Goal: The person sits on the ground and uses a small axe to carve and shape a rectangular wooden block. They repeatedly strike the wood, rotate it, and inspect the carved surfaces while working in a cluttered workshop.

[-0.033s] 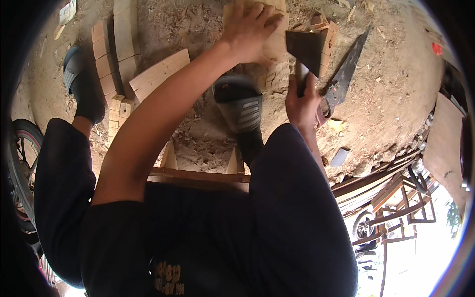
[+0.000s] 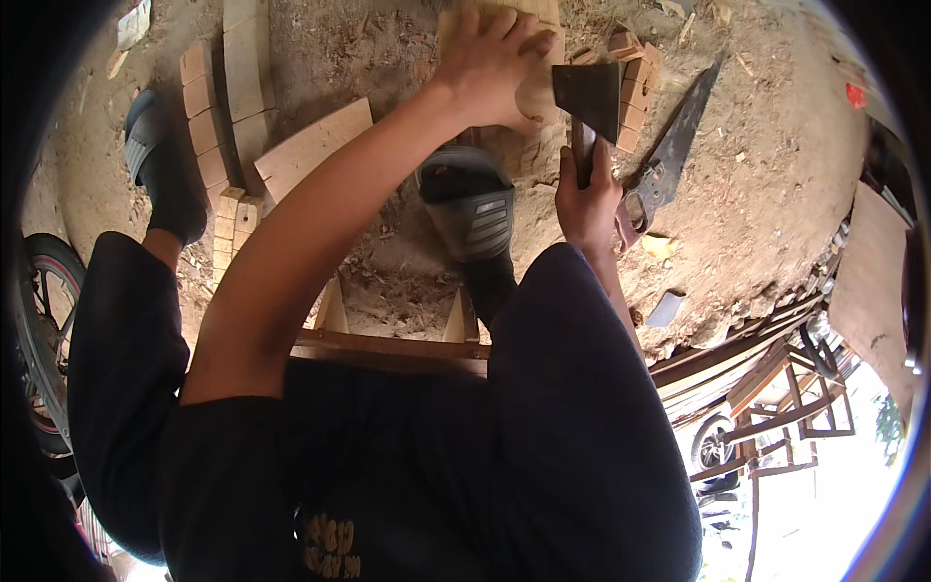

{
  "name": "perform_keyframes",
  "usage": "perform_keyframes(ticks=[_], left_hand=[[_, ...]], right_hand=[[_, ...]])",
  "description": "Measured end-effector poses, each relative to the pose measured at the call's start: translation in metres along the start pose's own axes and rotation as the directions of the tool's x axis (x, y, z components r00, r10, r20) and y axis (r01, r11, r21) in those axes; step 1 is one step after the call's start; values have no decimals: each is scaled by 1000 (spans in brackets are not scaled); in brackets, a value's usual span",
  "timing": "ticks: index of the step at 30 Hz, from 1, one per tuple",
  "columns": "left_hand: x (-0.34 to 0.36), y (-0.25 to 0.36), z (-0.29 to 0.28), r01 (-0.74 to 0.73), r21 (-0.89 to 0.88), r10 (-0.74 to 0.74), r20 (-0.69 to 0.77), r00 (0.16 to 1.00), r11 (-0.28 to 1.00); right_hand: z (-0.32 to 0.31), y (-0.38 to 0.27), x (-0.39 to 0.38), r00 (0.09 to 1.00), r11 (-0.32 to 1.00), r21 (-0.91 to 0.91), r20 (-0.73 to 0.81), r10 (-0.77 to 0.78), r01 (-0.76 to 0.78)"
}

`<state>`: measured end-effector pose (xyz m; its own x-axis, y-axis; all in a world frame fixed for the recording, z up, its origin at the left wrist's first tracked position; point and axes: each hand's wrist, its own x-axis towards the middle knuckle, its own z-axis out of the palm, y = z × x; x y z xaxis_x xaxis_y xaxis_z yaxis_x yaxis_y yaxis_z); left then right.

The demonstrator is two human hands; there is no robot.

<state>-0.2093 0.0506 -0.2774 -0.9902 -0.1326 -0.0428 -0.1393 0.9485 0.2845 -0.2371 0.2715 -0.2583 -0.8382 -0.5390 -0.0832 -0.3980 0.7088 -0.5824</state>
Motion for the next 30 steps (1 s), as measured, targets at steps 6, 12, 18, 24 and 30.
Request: perform_keyframes(ticks=[6, 12, 18, 24, 30], left_hand=[[6, 3, 32, 31, 303, 13, -142, 990, 953], [12, 8, 27, 52, 324, -35, -59, 998, 945], [12, 7, 43, 97, 437, -38, -143, 989, 894], [14, 4, 33, 58, 243, -47, -50, 998, 968], [8, 3, 27, 27, 299, 1, -92, 996, 954]], right_hand=[[-1, -11, 2, 988, 987, 152, -136, 69, -48], [4, 6, 4, 994, 998, 7, -94, -55, 56], [-4, 1, 1, 980, 991, 59, -165, -109, 120], [-9, 4, 12, 990, 990, -34, -24, -137, 136], [-15, -9, 9, 989, 991, 76, -102, -104, 112]])
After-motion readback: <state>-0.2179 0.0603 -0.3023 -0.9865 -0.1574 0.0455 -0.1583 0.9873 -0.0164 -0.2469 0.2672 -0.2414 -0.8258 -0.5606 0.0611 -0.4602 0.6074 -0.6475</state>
